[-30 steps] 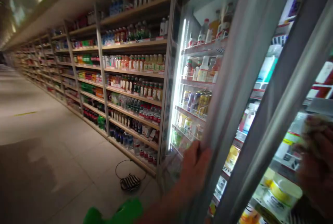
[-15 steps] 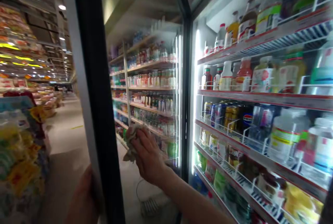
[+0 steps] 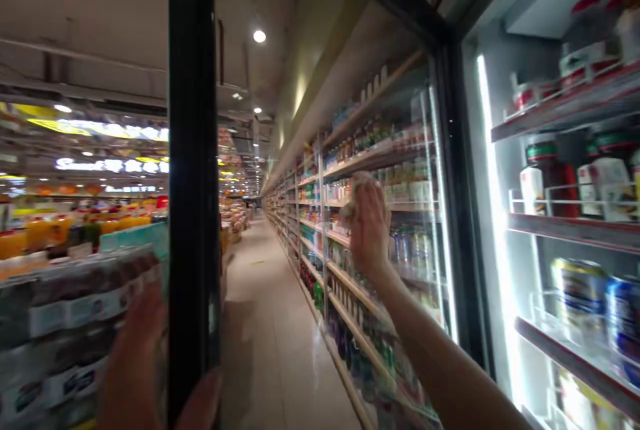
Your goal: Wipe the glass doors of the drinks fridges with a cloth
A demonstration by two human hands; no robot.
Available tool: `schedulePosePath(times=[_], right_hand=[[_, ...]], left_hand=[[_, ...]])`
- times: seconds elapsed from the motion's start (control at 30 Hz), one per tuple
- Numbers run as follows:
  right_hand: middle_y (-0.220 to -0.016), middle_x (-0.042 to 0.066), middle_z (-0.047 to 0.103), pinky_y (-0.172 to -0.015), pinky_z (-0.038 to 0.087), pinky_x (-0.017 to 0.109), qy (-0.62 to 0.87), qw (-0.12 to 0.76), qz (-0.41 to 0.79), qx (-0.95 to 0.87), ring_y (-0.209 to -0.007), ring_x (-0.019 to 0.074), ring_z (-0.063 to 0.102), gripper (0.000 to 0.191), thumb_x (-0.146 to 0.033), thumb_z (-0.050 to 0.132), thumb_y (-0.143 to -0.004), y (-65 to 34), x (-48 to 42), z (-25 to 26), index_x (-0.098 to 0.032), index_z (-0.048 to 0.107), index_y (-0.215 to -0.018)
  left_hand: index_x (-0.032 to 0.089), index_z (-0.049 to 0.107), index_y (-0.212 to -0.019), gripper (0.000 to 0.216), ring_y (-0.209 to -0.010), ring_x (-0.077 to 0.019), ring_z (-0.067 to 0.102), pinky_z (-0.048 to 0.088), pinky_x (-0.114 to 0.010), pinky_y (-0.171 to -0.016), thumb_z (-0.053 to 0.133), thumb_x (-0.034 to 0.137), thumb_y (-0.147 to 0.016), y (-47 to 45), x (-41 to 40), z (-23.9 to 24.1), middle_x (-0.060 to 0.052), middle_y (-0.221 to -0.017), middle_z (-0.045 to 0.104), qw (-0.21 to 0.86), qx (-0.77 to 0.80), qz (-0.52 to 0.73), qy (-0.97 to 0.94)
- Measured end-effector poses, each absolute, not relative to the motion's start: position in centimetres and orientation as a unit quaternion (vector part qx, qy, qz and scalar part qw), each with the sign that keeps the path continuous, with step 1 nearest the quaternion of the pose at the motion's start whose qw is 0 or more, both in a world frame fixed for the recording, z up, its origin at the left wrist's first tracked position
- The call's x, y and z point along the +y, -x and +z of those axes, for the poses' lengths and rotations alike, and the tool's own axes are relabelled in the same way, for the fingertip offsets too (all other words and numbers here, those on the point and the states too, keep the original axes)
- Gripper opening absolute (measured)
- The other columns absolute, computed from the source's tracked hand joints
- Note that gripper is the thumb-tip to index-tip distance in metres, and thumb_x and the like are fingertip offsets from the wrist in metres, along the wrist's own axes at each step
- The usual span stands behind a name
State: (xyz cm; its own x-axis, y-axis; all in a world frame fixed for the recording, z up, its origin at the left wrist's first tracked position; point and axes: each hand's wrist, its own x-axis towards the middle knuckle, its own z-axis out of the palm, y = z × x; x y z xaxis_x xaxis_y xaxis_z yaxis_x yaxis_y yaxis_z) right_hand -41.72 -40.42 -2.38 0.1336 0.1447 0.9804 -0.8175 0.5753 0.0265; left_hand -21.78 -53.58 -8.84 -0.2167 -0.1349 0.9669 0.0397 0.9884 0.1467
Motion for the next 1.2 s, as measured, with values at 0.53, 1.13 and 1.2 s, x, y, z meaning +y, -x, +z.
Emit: schedulePosePath(times=[0.53,1.13,1.2], right_hand=[[-0.139,0.013,0.041,-0.109,0.025,0.05,-0.336,0.682,0.381,-0.526,-0.133,0.027,0.03,0.048,-0.032,0.032,-0.089,54.2,-31.5,8.1,-0.014,0.043,-0.133],[-0.14,0.015,0.038,-0.107,0.023,0.053,-0.367,0.653,0.362,-0.555,-0.133,0.0263,0.028,0.049,-0.024,0.032,-0.086,49.4,-32.5,11.5,-0.011,0.043,-0.131],[-0.14,0.017,0.037,-0.106,0.024,0.055,-0.311,0.647,0.428,-0.549,-0.133,0.0282,0.027,0.05,-0.025,0.031,-0.086,48.8,-33.2,11.8,-0.008,0.042,-0.132]], left_hand=[[0.011,0.026,-0.14,0.059,-0.139,-0.0279,0.015,0.015,-0.049,-0.11,0.033,0.042,-0.09,30.6,-49.5,0.8,-0.017,-0.148,0.026,0.672,-0.695,0.228,-0.12],[0.006,0.032,-0.137,0.059,-0.139,-0.0286,0.017,0.015,-0.048,-0.111,0.034,0.041,-0.09,29.9,-47.9,3.2,-0.018,-0.147,0.025,0.687,-0.674,0.248,-0.108],[0.007,0.032,-0.137,0.059,-0.139,-0.0278,0.018,0.015,-0.047,-0.112,0.036,0.042,-0.089,30.0,-48.2,3.3,-0.018,-0.147,0.026,0.696,-0.663,0.256,-0.103]])
